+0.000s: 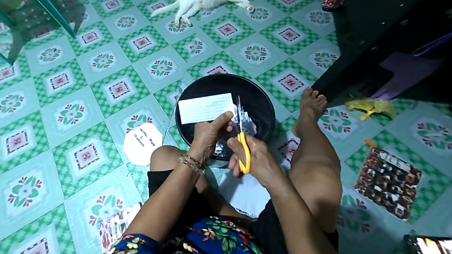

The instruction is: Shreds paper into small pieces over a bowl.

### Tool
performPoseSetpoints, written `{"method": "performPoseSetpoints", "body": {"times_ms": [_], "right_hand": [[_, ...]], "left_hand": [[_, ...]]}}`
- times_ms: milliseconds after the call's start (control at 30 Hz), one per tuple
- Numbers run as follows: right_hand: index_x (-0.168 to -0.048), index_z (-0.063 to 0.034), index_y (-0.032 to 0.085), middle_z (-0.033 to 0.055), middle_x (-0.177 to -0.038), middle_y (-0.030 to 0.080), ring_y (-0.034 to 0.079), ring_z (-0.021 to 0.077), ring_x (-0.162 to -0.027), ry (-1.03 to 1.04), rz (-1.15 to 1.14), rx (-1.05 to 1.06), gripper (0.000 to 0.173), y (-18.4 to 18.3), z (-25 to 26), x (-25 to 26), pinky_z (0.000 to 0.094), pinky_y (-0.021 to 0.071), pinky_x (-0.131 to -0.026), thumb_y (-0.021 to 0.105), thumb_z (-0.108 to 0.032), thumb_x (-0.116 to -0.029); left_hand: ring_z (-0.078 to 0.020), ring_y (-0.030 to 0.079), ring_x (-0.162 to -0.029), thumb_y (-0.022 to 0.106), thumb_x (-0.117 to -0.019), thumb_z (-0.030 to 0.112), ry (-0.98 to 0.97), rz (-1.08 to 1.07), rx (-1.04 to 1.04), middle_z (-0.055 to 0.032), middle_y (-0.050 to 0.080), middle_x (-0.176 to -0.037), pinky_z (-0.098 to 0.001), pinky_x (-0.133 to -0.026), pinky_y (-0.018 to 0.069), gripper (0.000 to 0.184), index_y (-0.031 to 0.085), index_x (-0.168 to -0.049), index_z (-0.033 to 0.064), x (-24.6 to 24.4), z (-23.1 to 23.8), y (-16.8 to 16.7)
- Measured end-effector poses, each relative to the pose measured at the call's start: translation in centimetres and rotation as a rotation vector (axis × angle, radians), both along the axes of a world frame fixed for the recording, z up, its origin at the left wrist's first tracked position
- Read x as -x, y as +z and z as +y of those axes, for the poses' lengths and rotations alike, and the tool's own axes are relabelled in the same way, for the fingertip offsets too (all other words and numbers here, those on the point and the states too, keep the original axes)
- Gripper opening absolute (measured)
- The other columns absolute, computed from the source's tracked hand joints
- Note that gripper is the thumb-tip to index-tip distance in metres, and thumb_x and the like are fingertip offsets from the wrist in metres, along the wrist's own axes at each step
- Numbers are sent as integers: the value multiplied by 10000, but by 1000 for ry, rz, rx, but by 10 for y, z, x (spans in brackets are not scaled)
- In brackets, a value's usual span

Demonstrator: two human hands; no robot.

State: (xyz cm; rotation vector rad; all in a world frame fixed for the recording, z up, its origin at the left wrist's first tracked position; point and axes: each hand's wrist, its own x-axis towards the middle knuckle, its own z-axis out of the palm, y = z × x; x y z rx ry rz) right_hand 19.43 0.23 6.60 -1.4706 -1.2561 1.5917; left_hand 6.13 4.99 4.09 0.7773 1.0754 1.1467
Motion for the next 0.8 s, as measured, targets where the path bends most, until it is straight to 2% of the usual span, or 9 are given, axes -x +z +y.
{"method": "performPoseSetpoints", "body": {"times_ms": [100,167,233,333,633,800], "right_hand": [[-1114,24,547,23,-673,602,607,64,-548,112,-144,21,328,2,-9,-1,212,537,-570,555,-300,-1065],[-1132,28,564,61,-750,623,625,95,-608,167,-290,20,377,0,-12,-1,256,546,-628,591,-338,-1046],[-1143,24,576,90,-809,645,647,128,-665,187,-395,-2,409,-1,-13,-1,302,557,-696,611,-367,-1031],[-1164,29,578,109,-840,656,659,156,-704,195,-461,-39,449,0,-13,0,336,557,-733,615,-397,-1023],[-1146,40,581,106,-796,655,654,151,-658,137,-444,-88,430,0,-12,2,325,558,-699,608,-373,-1030],[-1140,40,572,104,-786,646,648,146,-649,132,-443,-86,417,-1,-11,3,319,557,-689,609,-360,-1031]], "left_hand": [[-23,628,-614,629,-1006,100,69,-69,29,71,654,-753,-178,-629,561,67,620,-1038,157,-1,2,2],[-17,621,-613,622,-1013,116,69,-94,26,77,647,-754,-169,-617,554,57,627,-1019,173,1,2,3],[-10,616,-609,619,-1016,123,60,-95,13,80,645,-749,-165,-606,550,60,628,-1001,180,1,1,3],[-13,625,-622,617,-1008,110,28,-77,-40,77,658,-750,-178,-632,557,62,634,-1010,169,1,1,-1],[-22,652,-674,648,-982,83,-18,-33,-106,65,691,-801,-197,-681,568,121,630,-1085,145,1,0,-5],[-18,648,-653,643,-980,58,-7,-42,-102,68,693,-780,-183,-661,561,113,637,-1050,146,1,-1,-2]]}}
